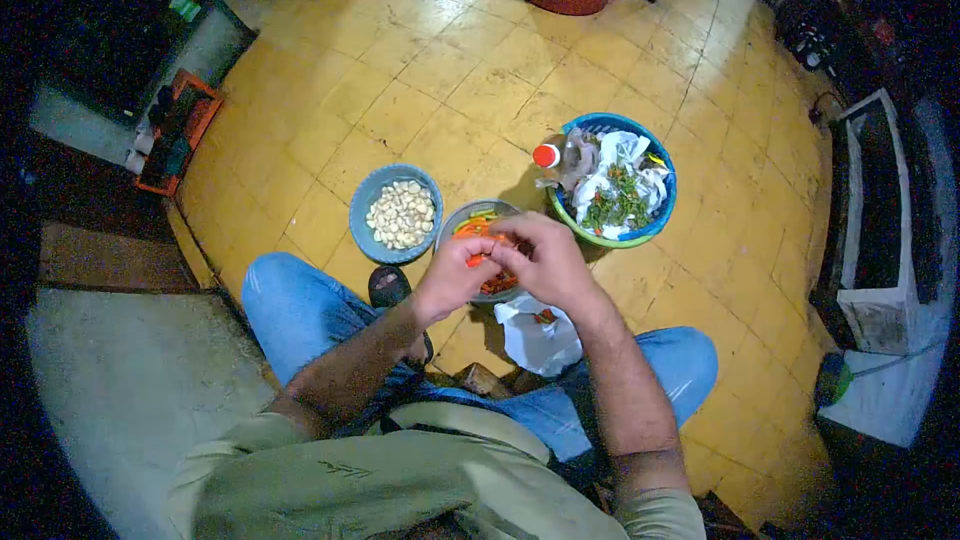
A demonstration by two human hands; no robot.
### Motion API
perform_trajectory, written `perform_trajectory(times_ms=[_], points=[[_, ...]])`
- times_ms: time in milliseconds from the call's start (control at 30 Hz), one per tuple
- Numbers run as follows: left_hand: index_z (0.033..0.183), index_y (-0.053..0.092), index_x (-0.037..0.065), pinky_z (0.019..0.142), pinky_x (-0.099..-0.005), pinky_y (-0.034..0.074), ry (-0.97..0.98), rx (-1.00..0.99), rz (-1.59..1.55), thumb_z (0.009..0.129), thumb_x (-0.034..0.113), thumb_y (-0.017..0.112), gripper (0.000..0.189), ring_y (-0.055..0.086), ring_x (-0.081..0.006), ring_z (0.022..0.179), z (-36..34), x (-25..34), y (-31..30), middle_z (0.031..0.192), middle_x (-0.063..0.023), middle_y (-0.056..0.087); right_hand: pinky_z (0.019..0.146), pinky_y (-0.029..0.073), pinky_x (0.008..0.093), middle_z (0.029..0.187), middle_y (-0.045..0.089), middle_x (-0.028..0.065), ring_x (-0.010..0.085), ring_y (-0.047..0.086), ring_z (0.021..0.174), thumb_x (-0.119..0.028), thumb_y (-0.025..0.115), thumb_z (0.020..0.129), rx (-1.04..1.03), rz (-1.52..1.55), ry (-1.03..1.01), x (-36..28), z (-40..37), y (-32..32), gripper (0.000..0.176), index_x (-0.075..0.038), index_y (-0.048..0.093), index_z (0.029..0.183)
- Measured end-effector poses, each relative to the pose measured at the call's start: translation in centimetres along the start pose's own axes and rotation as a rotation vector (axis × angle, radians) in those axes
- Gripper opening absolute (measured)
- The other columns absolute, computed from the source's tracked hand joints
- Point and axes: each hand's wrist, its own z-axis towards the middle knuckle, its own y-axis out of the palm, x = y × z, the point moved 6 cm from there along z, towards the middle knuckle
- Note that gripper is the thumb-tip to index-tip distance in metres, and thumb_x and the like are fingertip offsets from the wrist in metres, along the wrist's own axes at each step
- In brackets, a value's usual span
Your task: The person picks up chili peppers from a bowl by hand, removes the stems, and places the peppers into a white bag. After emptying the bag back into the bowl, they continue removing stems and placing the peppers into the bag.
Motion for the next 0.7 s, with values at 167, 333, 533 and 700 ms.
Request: perform_trajectory(times_ms=[167,333,533,700], points=[[0.102,0.065,-0.001,0.078,-0.0245,0.049,-0.067,-0.055,0.164,0.09,0.011,0.062,0.017,0.058,-0.0069,0.086,0.0,-0.2,-0.1,0.095,-0.0015,0.065,0.066,0.048,0.0377,0.078,0.058,0.0138,0.0292,0.059,0.073,-0.007,0.066,0.077,-0.006,-0.158,-0.003,-0.3,-0.1,-0.1,0.009,0.0,0.063,0.082],[0.097,0.067,0.0,0.077,-0.0266,0.049,-0.013,-0.023,0.204,0.088,0.015,0.064,0.017,0.06,-0.0093,0.084,-0.2,0.4,0.0,0.091,-0.0042,0.066,0.066,0.047,0.0412,0.078,0.057,0.0156,0.0336,0.058,0.075,-0.006,0.065,0.077,-0.017,-0.23,-0.065,-0.7,0.0,0.0,0.008,0.0,0.06,0.078],[0.094,0.067,0.001,0.074,-0.0313,0.048,0.177,-0.07,0.516,0.083,0.012,0.069,0.017,0.06,-0.017,0.08,-0.5,2.6,0.2,0.083,-0.0083,0.063,0.066,0.046,0.0436,0.074,0.056,0.0167,0.0356,0.058,0.074,-0.006,0.064,0.076,-0.088,-0.227,-0.091,-0.8,0.1,0.0,0.008,0.001,0.058,0.076],[0.095,0.068,0.002,0.072,-0.0336,0.047,0.256,-0.04,0.58,0.081,0.012,0.069,0.017,0.058,-0.0237,0.077,-0.4,2.9,-0.2,0.08,-0.011,0.06,0.065,0.048,0.0414,0.074,0.06,0.017,0.0358,0.06,0.072,-0.006,0.062,0.078,0.035,-0.191,-0.034,0.7,0.4,-1.3,0.007,0.001,0.06,0.077]])
